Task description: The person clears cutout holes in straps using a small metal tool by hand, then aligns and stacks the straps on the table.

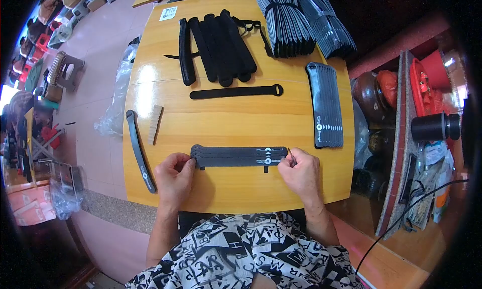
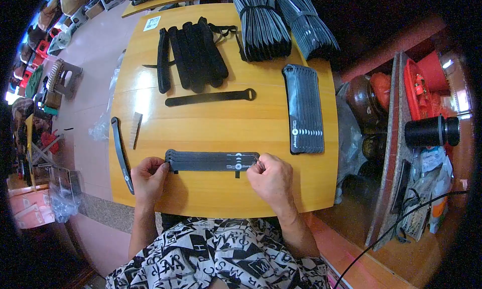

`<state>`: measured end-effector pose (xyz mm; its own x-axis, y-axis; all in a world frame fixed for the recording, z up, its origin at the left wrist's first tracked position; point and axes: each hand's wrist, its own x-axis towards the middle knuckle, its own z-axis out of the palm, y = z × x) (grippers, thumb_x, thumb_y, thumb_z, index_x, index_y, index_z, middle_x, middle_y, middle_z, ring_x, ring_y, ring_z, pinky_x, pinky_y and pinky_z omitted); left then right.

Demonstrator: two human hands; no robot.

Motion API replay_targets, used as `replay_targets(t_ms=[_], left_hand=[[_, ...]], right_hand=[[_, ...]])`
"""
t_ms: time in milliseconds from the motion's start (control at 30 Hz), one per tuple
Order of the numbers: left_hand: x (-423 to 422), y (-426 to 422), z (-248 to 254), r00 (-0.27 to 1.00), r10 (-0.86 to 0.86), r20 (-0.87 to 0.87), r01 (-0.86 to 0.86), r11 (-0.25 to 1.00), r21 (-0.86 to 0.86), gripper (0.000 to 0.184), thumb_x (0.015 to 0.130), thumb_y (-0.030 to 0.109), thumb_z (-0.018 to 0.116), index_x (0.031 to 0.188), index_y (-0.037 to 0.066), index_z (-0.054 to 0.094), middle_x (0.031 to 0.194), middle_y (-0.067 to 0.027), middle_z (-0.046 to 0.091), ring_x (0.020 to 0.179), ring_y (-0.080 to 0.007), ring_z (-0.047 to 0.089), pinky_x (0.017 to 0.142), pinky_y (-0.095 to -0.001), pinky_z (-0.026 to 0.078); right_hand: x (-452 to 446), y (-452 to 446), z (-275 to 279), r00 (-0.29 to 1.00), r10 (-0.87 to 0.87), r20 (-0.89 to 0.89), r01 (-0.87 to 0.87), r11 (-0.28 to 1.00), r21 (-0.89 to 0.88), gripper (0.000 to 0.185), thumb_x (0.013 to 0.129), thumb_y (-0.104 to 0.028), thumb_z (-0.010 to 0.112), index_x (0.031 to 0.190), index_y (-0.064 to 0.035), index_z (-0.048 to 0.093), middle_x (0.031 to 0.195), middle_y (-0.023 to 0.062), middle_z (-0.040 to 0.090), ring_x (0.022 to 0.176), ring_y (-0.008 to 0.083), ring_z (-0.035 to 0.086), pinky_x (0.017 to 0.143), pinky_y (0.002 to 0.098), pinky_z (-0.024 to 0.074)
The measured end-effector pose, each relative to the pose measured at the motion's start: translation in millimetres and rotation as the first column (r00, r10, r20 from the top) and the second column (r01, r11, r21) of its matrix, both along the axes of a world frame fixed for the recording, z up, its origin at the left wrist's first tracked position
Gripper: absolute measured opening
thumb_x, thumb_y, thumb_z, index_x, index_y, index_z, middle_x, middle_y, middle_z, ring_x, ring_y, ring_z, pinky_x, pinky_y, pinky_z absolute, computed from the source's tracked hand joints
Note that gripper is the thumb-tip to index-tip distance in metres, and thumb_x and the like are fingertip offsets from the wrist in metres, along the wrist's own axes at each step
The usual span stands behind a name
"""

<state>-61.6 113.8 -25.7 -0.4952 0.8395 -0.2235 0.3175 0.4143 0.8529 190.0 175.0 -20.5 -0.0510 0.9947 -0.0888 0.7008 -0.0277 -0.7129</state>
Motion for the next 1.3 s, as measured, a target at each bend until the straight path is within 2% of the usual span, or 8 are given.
replay_targets(t_ms=[267, 367, 667, 767, 900, 967, 1067, 1300], left_hand=[[-2.9, -1.1, -6.3, 1.0, -0.008, -0.005, 0.008, 1.0, 0.015, 0.009, 0.075, 0.003, 0.064, 0.077, -0.005, 0.062, 0.061, -0.0057, 0.06, 0.056, -0.0077, 0.054, 0.052, -0.0226, 0.044], [-1.1, 0.7, -2.0, 0.994, -0.037, -0.099, 0.042, 0.998, 0.049, 0.009, 0.074, 0.003, 0.064, 0.077, -0.005, 0.062, 0.061, -0.0068, 0.061, 0.055, -0.0087, 0.055, 0.052, -0.0232, 0.044], [-2.3, 0.6, -4.9, 0.996, -0.031, -0.081, 0.037, 0.997, 0.066, 0.009, 0.074, 0.003, 0.064, 0.077, -0.006, 0.062, 0.061, -0.009, 0.061, 0.055, -0.0104, 0.056, 0.052, -0.0244, 0.044], [-3.2, 1.5, -4.5, 0.997, -0.041, -0.069, 0.043, 0.999, 0.019, 0.009, 0.074, 0.004, 0.063, 0.077, -0.005, 0.062, 0.062, -0.0101, 0.062, 0.056, -0.0112, 0.057, 0.052, -0.0252, 0.045], [-0.4, 6.6, 10.7, 0.98, -0.09, -0.175, 0.083, 0.996, -0.043, 0.011, 0.074, 0.006, 0.065, 0.076, -0.004, 0.062, 0.063, -0.0084, 0.062, 0.059, -0.0113, 0.058, 0.055, -0.026, 0.046], [-1.5, 8.1, 12.3, 0.97, -0.119, -0.213, 0.106, 0.992, -0.071, 0.013, 0.073, 0.008, 0.066, 0.074, -0.004, 0.063, 0.062, -0.0098, 0.062, 0.057, -0.0122, 0.058, 0.054, -0.0272, 0.046], [-9.0, 9.6, 15.8, 0.919, -0.199, -0.34, 0.152, 0.975, -0.159, 0.018, 0.071, 0.014, 0.068, 0.073, -0.003, 0.062, 0.06, -0.0155, 0.06, 0.054, -0.0241, 0.059, 0.054, -0.0324, 0.046], [-18.4, 3.0, 10.0, 0.945, -0.192, -0.264, 0.16, 0.977, -0.139, 0.023, 0.071, 0.021, 0.07, 0.072, 0.0, 0.063, 0.063, -0.0158, 0.061, 0.056, -0.0272, 0.06, 0.054, -0.0345, 0.046]], right_hand=[[-1.2, -1.9, -0.7, 0.999, 0.027, 0.021, -0.029, 0.998, 0.059, 0.014, 0.064, -0.006, 0.058, 0.059, 0.0002, 0.047, 0.058, 0.0165, 0.051, 0.052, 0.0336, 0.051, 0.048, 0.0405, 0.0402], [-2.5, -2.9, -2.0, 0.997, 0.051, 0.065, -0.058, 0.992, 0.116, 0.014, 0.064, -0.005, 0.057, 0.059, -0.0004, 0.044, 0.059, 0.0166, 0.05, 0.054, 0.0355, 0.05, 0.048, 0.0428, 0.0394], [-8.4, -6.1, -1.1, 0.985, 0.056, 0.163, -0.088, 0.976, 0.199, 0.012, 0.064, -0.004, 0.055, 0.06, -0.0018, 0.044, 0.06, 0.0159, 0.05, 0.055, 0.0364, 0.05, 0.048, 0.0451, 0.0395], [-10.7, -7.7, -1.3, 0.976, 0.045, 0.211, -0.094, 0.97, 0.225, 0.011, 0.064, -0.006, 0.055, 0.061, -0.0022, 0.045, 0.06, 0.0154, 0.05, 0.055, 0.0367, 0.051, 0.049, 0.0456, 0.0408], [-15.0, -8.3, 2.4, 0.961, 0.026, 0.275, -0.097, 0.964, 0.248, 0.012, 0.064, -0.005, 0.054, 0.06, -0.0006, 0.045, 0.06, 0.0161, 0.05, 0.056, 0.035, 0.051, 0.049, 0.0425, 0.0403], [-13.4, -6.0, 4.4, 0.954, 0.066, 0.294, -0.128, 0.972, 0.198, 0.012, 0.064, -0.007, 0.054, 0.06, -0.0006, 0.045, 0.061, 0.0168, 0.051, 0.057, 0.0359, 0.052, 0.05, 0.0432, 0.0405], [-11.0, -2.6, 8.9, 0.944, 0.106, 0.311, -0.149, 0.982, 0.117, 0.012, 0.065, -0.008, 0.054, 0.061, -0.0004, 0.046, 0.063, 0.0178, 0.053, 0.058, 0.0367, 0.052, 0.051, 0.044, 0.0407], [4.8, -1.3, 23.0, 0.919, 0.134, 0.37, -0.17, 0.983, 0.065, 0.022, 0.07, -0.015, 0.064, 0.063, 0.0005, 0.05, 0.062, 0.0175, 0.055, 0.057, 0.0351, 0.054, 0.05, 0.0418, 0.0406]])
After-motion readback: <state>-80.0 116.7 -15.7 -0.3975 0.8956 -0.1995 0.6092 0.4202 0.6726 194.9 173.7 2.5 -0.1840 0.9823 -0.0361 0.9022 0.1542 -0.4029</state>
